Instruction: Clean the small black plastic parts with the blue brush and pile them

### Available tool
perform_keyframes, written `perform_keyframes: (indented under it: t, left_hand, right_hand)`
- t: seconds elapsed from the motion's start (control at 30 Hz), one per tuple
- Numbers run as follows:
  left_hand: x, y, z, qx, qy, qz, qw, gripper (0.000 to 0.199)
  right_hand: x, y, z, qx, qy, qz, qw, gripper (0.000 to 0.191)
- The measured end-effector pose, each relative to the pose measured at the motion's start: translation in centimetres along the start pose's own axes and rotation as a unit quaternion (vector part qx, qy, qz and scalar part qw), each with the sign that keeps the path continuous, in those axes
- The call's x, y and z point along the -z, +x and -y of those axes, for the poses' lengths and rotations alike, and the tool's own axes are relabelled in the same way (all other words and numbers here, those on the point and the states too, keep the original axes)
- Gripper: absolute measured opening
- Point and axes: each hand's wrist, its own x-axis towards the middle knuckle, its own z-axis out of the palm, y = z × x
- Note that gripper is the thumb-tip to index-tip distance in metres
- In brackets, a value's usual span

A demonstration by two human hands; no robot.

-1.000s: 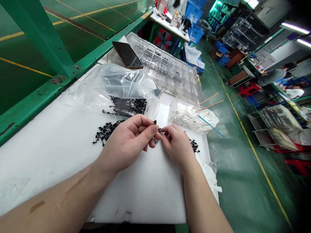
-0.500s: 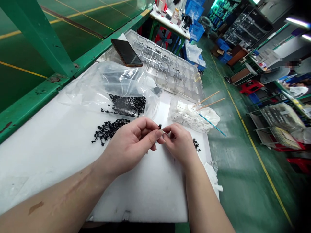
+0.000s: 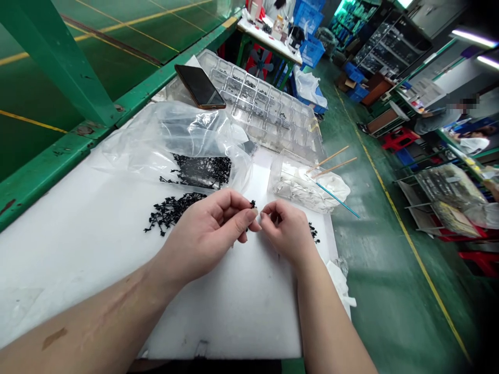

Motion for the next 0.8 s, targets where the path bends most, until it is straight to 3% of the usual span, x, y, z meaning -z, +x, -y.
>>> perform_keyframes:
  t: [0.1,0.2,0.33,0.47,0.8]
  left_hand:
    - [0.0,0.2,0.1,0.002,0.025,0.021,0.999,0.018]
    - [-0.1,0.4,0.2,-0.011,0.067,0.054,0.996,0.013]
    - [-0.3,0.4,0.3,-0.045,0.139,0.066,0.987,0.01]
    - [-0.4,0.3,0.2,-0.073,0.181,0.071,0.978,0.013]
    - [-0.5,0.3,0.3,-0.095,0.21,0.078,0.97,0.013]
  right_hand:
    - [0.5,-0.5,0.2,-0.034,0.117,-0.054,0.991,0.003]
    - [0.9,-1.2,0.5,-0.045,0.282,-0.101,0.953,0.008]
    - [1.2,-1.8,0.8,-0.001,0.419,-0.082,0.904,0.012]
    - [1.1,-2.0,1.2,0.039,0.435,-0.061,0.898,0.017]
    - [0.8,-1.9,1.6,0.066,0.423,-0.035,0.903,0.02]
